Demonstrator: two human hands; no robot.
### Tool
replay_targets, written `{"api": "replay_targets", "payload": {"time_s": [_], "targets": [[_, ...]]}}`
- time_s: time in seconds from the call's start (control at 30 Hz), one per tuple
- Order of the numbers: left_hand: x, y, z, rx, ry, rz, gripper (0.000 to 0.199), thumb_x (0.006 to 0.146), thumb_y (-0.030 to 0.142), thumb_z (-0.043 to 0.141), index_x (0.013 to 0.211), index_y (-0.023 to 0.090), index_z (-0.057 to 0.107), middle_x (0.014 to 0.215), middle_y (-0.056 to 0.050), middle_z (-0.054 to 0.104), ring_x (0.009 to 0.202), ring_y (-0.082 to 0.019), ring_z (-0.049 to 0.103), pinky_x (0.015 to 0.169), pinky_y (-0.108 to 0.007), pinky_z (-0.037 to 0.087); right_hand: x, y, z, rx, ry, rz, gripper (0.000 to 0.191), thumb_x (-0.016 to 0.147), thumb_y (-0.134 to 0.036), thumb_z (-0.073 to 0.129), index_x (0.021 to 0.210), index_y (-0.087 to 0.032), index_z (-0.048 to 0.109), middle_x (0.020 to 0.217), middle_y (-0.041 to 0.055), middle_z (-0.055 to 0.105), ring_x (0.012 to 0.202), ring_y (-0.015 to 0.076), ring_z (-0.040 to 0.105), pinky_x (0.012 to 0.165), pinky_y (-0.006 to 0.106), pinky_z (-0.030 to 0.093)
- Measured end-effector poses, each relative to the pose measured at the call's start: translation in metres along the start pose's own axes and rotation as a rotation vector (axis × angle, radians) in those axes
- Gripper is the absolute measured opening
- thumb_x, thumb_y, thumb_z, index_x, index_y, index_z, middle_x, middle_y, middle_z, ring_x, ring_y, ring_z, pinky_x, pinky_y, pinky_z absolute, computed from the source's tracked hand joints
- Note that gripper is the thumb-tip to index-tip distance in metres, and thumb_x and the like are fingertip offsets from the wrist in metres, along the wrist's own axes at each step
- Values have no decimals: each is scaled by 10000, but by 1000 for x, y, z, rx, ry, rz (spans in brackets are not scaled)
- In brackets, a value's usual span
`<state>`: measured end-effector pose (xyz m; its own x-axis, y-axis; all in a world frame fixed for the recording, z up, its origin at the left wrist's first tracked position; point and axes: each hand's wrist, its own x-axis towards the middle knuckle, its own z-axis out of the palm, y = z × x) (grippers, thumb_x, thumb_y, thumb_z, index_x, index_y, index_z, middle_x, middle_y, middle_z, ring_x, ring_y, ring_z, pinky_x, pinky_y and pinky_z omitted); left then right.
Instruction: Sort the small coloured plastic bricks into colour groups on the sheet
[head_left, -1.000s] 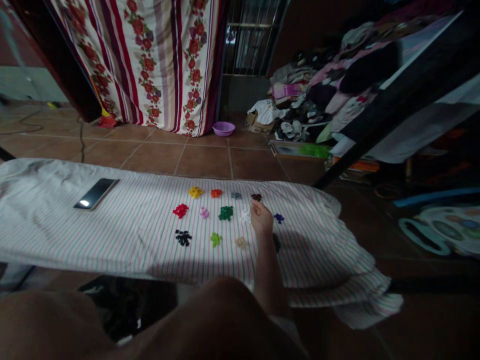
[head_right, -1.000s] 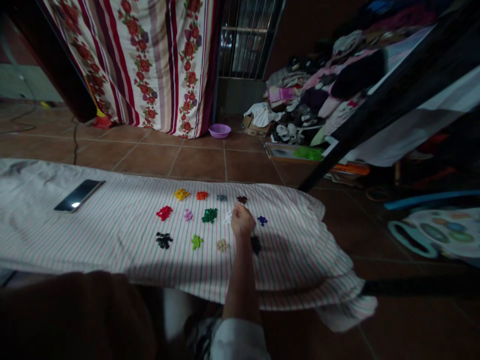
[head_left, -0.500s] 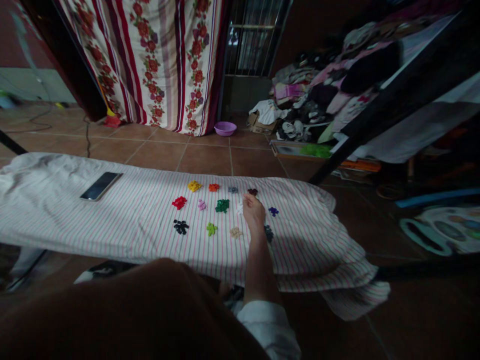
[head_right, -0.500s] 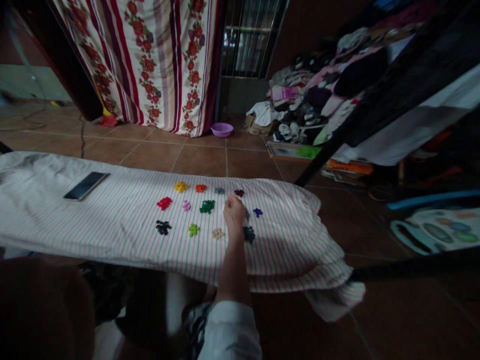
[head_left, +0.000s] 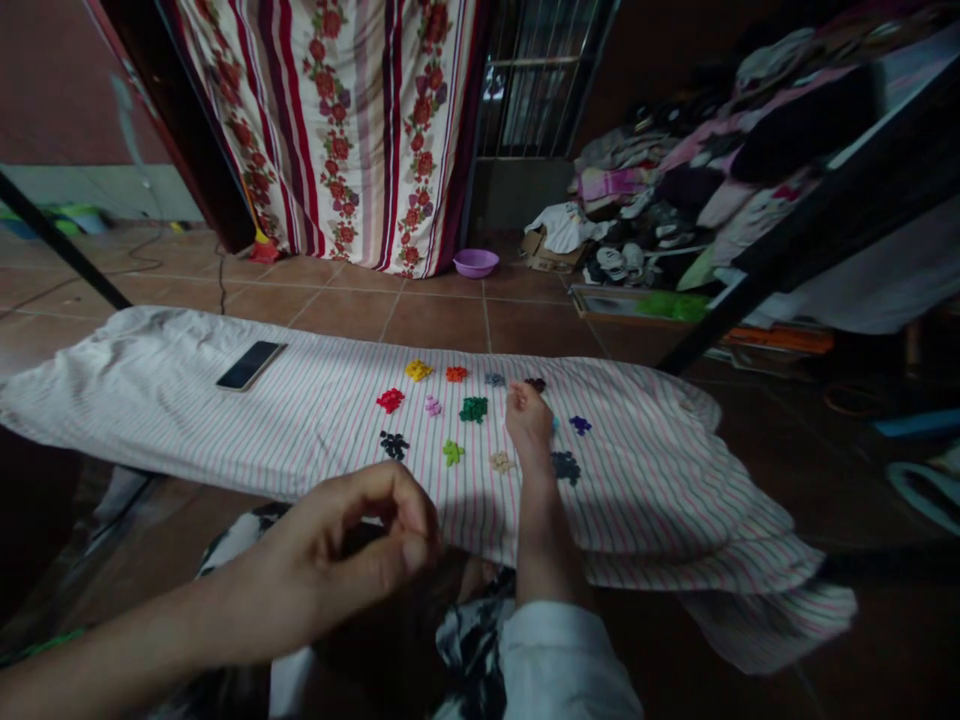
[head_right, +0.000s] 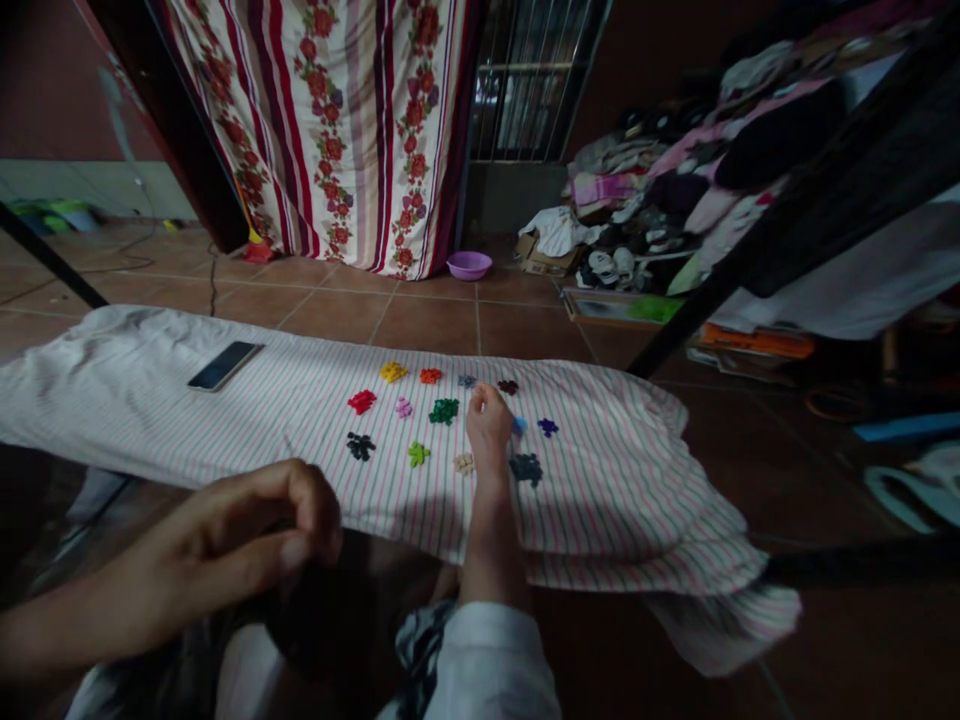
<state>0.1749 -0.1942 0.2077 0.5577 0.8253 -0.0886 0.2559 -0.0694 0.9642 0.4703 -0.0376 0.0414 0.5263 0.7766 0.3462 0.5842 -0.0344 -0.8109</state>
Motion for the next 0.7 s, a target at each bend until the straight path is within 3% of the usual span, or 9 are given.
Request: {"api": "replay_targets", "payload": {"time_s": [0.1, 0.2, 0.27, 0.37, 0.5, 0.6, 0.7], "targets": [[22, -35, -3, -35, 126, -85, 161, 776, 351, 598, 787, 203, 534, 752, -6, 595, 671, -119, 552, 584, -231, 454, -6, -17, 10, 24, -1, -49, 359, 840, -199, 399, 1087, -159, 656, 1054, 120, 719, 980, 217, 663, 908, 343, 485], [33, -79, -8, 12, 231, -174, 150, 779, 340, 523, 817, 196, 509, 714, 6, 572, 631, -109, 536, 588, -236, 444, -21, -38, 25, 22, -57, -129, 347, 861, -204, 396, 1092, -156, 651, 1040, 118, 717, 959, 214, 659, 878, 333, 491], [38, -103, -13, 155, 277, -197, 181, 764, 334, 525, 875, 191, 534, 691, 14, 553, 583, -107, 511, 555, -239, 438, -35, -52, 35, 2, -156, -229, 325, 876, -213, 407, 1075, -152, 656, 1030, 119, 709, 947, 211, 650, 867, 326, 488], [54, -131, -20, 288, 416, -143, 248, 740, 296, 540, 950, 169, 576, 972, -57, 574, 690, -121, 586, 626, -280, 513, -57, -71, 43, -93, -426, -348, 312, 879, -173, 422, 1076, -130, 659, 1044, 133, 687, 942, 203, 635, 867, 311, 480], [83, -158, -26, 430, 439, -152, 394, 734, 253, 609, 1109, 139, 573, 1149, -119, 511, 752, -127, 628, 702, -301, 556, -78, -84, 43, -306, -716, -343, 353, 844, -96, 451, 1143, -136, 635, 1141, 144, 639, 1065, 218, 589, 938, 328, 436], [104, -171, -28, 592, 427, -192, 558, 683, 259, 719, 1195, 136, 533, 1254, -161, 474, 764, -129, 626, 754, -318, 557, -83, -86, 42, -423, -824, -298, 359, 844, -103, 470, 1174, -132, 606, 1200, 162, 591, 1128, 230, 550, 936, 331, 422], [118, -177, -29, 671, 371, -218, 666, 628, 331, 797, 1204, 137, 524, 1258, -162, 482, 893, -191, 640, 813, -343, 551, -84, -85, 47, -441, -885, -307, 337, 850, -103, 479, 1162, -138, 602, 1186, 157, 578, 1124, 226, 544, 932, 328, 415]]}}
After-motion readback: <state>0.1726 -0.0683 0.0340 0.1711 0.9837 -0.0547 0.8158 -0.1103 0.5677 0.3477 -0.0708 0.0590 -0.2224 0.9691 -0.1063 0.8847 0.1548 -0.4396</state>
